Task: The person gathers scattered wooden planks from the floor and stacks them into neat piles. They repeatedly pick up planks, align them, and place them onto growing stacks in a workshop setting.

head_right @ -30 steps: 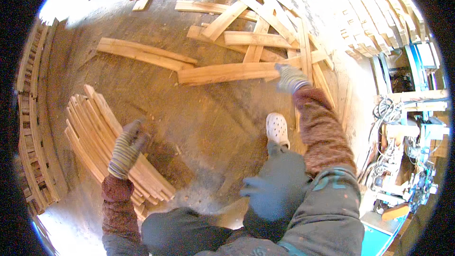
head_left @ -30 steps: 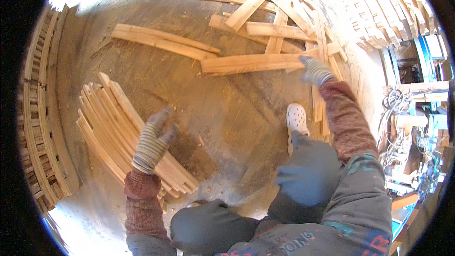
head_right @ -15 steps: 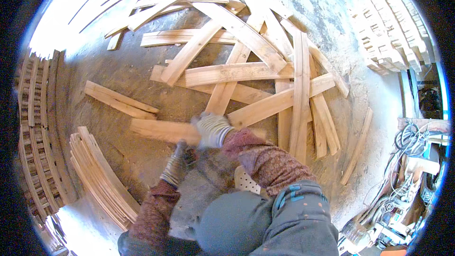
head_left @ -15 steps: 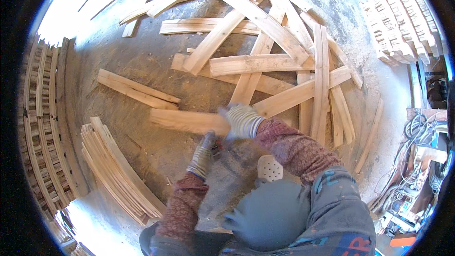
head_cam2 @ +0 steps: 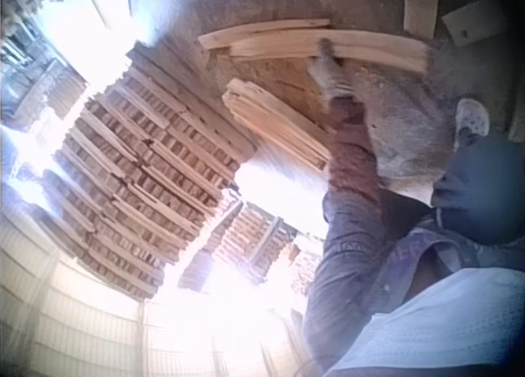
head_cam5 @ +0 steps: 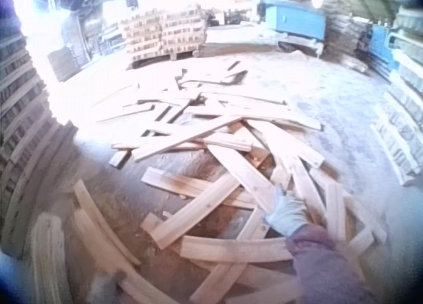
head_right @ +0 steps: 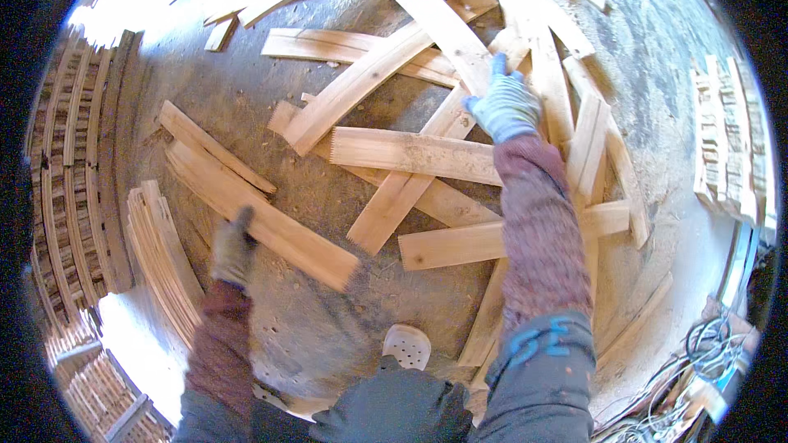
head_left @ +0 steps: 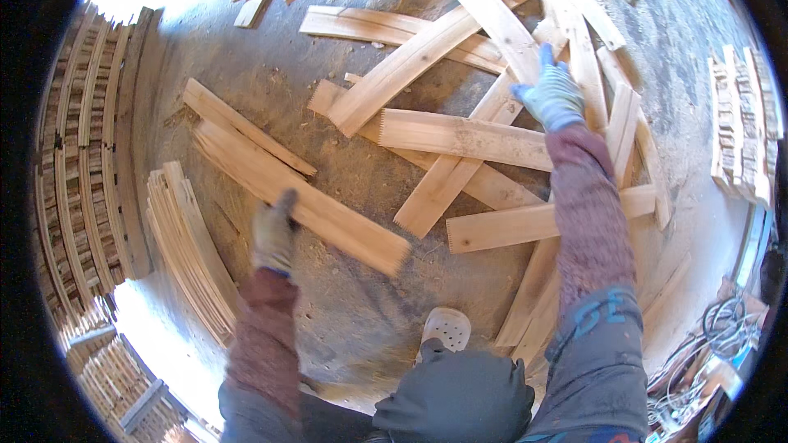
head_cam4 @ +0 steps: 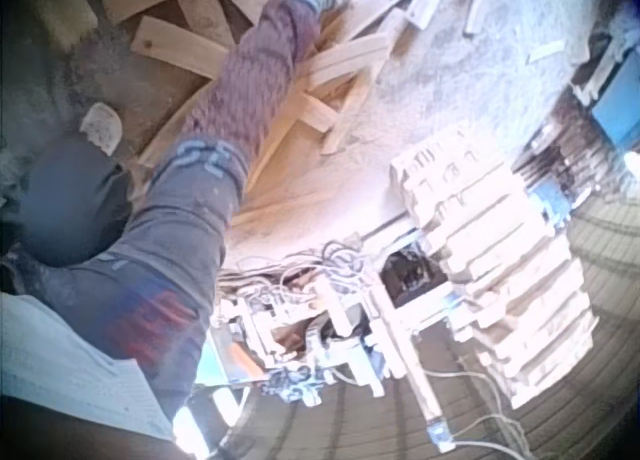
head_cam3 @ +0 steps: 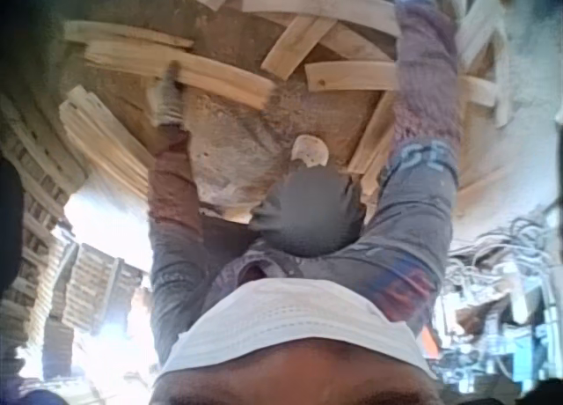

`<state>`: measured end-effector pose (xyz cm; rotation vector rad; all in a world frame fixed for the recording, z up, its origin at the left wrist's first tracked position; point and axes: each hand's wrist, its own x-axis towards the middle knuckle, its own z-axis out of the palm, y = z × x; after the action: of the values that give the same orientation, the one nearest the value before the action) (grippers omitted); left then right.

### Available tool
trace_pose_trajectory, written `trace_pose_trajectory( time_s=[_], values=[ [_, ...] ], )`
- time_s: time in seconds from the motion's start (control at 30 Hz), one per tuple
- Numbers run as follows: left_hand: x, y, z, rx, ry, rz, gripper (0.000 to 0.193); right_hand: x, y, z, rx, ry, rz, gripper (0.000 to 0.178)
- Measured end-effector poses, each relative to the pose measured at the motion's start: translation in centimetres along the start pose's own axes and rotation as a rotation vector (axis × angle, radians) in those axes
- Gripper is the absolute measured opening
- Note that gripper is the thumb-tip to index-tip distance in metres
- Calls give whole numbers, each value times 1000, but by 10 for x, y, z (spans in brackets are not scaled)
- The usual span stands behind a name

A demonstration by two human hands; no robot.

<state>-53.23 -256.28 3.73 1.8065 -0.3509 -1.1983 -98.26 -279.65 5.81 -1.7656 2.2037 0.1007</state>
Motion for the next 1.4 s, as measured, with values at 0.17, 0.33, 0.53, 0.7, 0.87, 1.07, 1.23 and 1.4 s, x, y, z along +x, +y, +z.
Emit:
trace_pose_trajectory(
  time_s=[0.17,0.33,0.53,0.7,0.87,1.07,1.23,1.4],
  values=[
    [112,81,-27,135,55,205,52,-101,63,0,259,33,-347,99],
    [155,75,3,361,300,162,100,-243,151,24,172,43,-149,101],
    [144,38,53,820,483,-119,142,-311,206,92,110,-4,290,119],
    [145,35,3,626,567,5,151,-301,171,82,190,22,195,127],
    [135,37,-19,499,362,-141,74,-297,167,93,271,88,184,133],
    [25,36,-24,278,162,78,63,-291,229,109,179,212,98,131],
    [-47,-35,-128,159,268,154,69,-306,158,34,404,228,-344,120],
    [-57,-55,-192,114,389,80,68,-308,-87,-15,870,-640,-207,101]
  ],
)
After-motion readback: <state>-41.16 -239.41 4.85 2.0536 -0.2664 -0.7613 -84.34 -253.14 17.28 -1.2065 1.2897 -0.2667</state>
